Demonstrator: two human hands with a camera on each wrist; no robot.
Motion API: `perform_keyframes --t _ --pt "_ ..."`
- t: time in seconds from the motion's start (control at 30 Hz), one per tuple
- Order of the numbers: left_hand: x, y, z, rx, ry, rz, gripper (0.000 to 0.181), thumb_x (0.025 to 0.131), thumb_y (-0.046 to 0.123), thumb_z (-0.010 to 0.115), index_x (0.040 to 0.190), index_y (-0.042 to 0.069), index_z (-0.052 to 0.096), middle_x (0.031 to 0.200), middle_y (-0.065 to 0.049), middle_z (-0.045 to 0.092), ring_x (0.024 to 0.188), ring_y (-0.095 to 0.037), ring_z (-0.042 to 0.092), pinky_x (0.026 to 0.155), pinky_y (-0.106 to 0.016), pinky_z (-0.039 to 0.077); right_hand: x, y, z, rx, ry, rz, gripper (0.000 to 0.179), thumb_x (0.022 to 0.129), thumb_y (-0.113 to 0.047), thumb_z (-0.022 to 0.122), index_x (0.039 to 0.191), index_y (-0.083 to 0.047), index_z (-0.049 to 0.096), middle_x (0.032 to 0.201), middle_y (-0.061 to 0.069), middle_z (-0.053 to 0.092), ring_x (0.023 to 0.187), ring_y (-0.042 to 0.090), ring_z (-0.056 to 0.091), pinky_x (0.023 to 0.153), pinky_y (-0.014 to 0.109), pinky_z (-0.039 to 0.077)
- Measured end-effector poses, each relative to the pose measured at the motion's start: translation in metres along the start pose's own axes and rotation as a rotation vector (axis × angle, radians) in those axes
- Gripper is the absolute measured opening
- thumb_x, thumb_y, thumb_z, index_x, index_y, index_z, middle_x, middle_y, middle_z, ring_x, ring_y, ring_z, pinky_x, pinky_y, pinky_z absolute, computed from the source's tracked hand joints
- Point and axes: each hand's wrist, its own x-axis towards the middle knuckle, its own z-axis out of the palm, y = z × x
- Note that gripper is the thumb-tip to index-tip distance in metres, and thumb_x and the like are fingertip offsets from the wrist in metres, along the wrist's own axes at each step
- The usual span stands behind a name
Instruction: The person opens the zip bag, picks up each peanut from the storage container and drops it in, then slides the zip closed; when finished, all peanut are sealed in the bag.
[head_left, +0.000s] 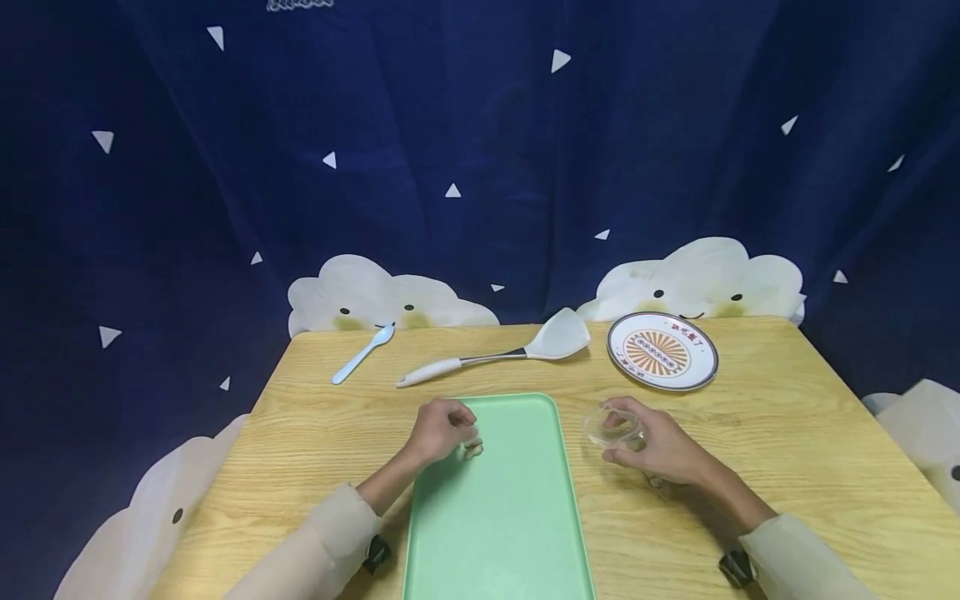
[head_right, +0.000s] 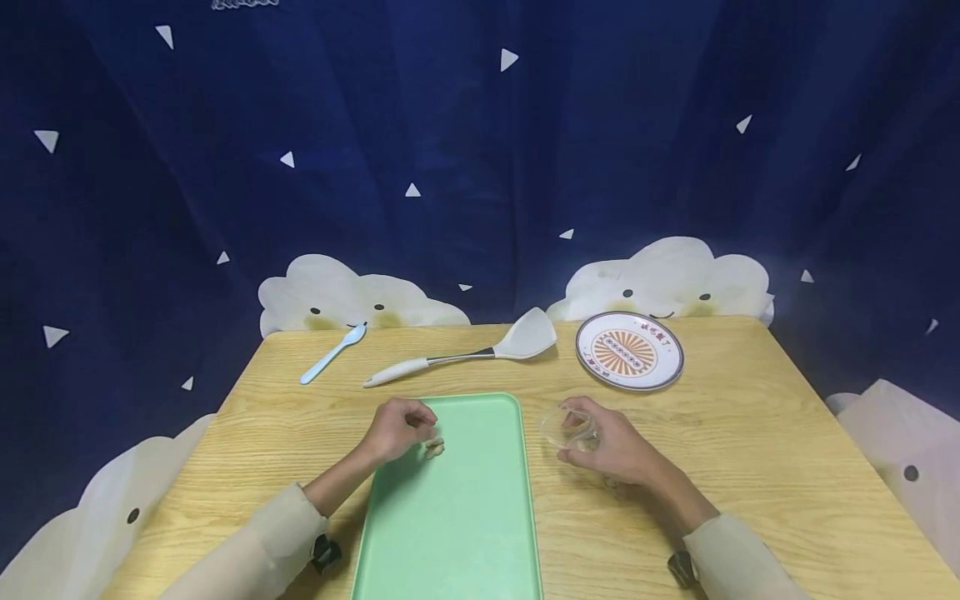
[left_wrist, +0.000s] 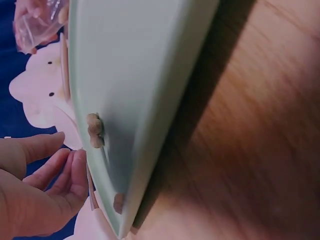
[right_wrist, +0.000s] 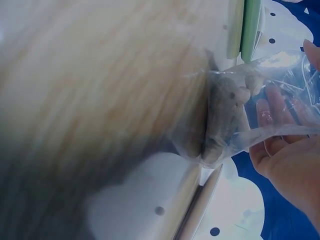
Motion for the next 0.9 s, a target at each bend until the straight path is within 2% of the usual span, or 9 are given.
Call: perform_keyframes --t 0.27,0.37,0.67,0.9 --pt "0.002 -0.008 0.007 0.049 -0.063 -0.024 0.004 0.078 -0.001 0.071 0.081 -0.002 0.068 0.075 -0.01 0.066 0.068 -0.011 0.057 0.061 -0.022 0.047 -0.002 0.001 -0.001 -0.012 -0.009 0.004 0.065 0.075 -0.038 0.079 0.129 -0.015 0.05 0.104 -0.003 0.066 0.099 0.019 0.062 0.081 0.031 0.048" --pt "0.002 -0.009 0.01 0.057 -0.067 -0.024 0.005 0.077 -0.002 0.072 0.079 -0.002 0.068 0.074 -0.01 0.066 0.068 -0.011 0.057 0.061 -0.022 0.047 -0.002 0.001 -0.002 -0.003 -0.016 0.002 0.065 0.076 -0.038 0.078 0.129 -0.014 0.05 0.104 -0.002 0.066 0.099 0.02 0.062 0.081 0.03 0.047" --pt "0.003 -0.011 0.016 0.17 -0.059 0.064 0.007 0.078 0.001 0.073 0.077 0.0 0.066 0.07 -0.006 0.065 0.065 -0.009 0.057 0.059 -0.02 0.047 -0.003 0.002 0.0 -0.001 -0.004 0.009 0.065 0.075 -0.037 0.079 0.129 -0.014 0.05 0.104 -0.003 0.066 0.099 0.02 0.062 0.081 0.032 0.047" --pt "0.007 -0.005 0.01 0.195 -0.072 0.056 0.004 0.081 0.001 0.069 0.077 0.002 0.068 0.071 -0.004 0.065 0.066 -0.01 0.056 0.061 -0.023 0.047 -0.002 0.004 0.001 0.015 -0.01 -0.015 0.065 0.076 -0.037 0.079 0.129 -0.013 0.05 0.104 -0.002 0.066 0.099 0.021 0.062 0.081 0.031 0.047"
